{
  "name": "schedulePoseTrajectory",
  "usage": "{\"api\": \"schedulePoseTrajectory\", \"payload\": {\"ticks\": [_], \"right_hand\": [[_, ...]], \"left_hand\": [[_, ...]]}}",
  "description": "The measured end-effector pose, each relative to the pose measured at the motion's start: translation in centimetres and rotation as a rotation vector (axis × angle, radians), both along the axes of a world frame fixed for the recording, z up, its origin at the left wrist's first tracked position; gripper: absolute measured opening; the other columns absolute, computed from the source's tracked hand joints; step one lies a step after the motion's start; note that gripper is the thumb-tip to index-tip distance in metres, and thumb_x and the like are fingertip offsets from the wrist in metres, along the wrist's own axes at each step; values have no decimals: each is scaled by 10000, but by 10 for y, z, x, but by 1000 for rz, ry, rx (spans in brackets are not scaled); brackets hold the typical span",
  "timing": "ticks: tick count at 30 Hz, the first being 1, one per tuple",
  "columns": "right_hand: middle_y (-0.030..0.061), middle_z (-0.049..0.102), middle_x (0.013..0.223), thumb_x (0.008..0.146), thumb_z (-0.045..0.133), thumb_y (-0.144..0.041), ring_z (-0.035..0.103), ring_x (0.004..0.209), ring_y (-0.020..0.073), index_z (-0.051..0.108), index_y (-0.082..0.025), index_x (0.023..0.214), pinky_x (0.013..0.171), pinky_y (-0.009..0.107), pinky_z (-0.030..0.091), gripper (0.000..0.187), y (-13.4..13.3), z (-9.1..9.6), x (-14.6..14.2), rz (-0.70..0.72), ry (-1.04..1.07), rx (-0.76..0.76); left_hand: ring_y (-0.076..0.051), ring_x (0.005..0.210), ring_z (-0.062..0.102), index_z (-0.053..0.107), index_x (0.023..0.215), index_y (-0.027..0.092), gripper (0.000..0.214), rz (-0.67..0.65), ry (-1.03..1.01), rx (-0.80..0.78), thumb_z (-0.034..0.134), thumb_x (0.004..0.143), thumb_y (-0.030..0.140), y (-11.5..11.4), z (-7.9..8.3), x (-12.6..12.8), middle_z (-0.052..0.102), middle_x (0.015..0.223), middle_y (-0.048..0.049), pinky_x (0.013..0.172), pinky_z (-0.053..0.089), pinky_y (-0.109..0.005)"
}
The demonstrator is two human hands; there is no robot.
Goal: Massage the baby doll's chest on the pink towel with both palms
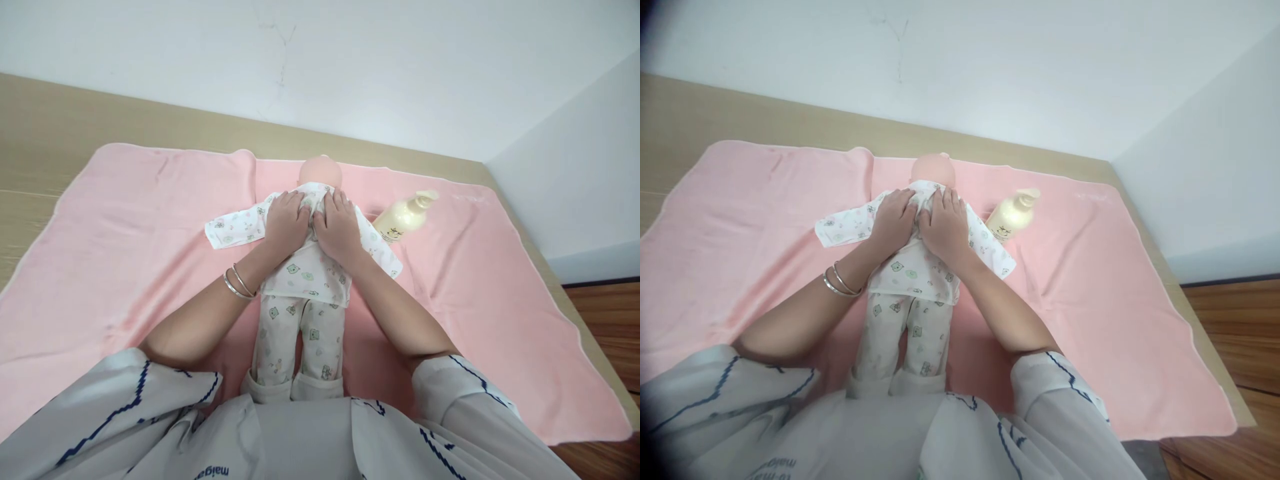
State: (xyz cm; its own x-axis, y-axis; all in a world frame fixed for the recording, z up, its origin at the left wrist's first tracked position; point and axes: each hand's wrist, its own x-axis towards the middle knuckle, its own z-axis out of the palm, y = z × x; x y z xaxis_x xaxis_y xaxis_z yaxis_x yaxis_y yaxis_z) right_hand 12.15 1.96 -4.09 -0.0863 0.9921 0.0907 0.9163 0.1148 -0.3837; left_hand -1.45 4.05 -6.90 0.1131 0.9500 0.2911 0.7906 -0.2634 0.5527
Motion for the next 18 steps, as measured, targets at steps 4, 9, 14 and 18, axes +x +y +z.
{"api": "schedulePoseTrajectory", "payload": {"ticks": [4,9,14,18], "right_hand": [[239,267,1778,1048,342,-283,199,1688,338,336,19,1655,1377,531,169,678,-3,5,-2,-2,-33,-28],[240,262,1779,1049,342,-283,193,1690,337,330,13,1659,1377,542,169,677,-3,7,-2,0,-39,-38],[220,247,1789,1034,340,-299,172,1696,330,313,-4,1669,1379,551,160,701,0,5,0,-6,-14,-45],[243,226,1788,1021,342,-313,165,1695,356,275,20,1674,1371,591,164,736,9,5,8,-9,-5,-96]], "left_hand": [[-295,1450,537,629,1391,185,464,-21,22,-35,319,1059,280,-1,2,0,653,1487,-148,1287,356,-489],[-301,1446,530,626,1388,196,464,-21,24,-6,319,1055,300,0,-1,-1,660,1482,-137,1286,354,-510],[-311,1473,515,603,1414,168,480,-44,40,-20,305,1061,299,1,-1,-2,635,1513,-165,1300,341,-538],[-370,1571,412,530,1496,72,533,-83,58,-80,320,1060,296,-8,5,0,520,1625,-236,1314,302,-625]]}}
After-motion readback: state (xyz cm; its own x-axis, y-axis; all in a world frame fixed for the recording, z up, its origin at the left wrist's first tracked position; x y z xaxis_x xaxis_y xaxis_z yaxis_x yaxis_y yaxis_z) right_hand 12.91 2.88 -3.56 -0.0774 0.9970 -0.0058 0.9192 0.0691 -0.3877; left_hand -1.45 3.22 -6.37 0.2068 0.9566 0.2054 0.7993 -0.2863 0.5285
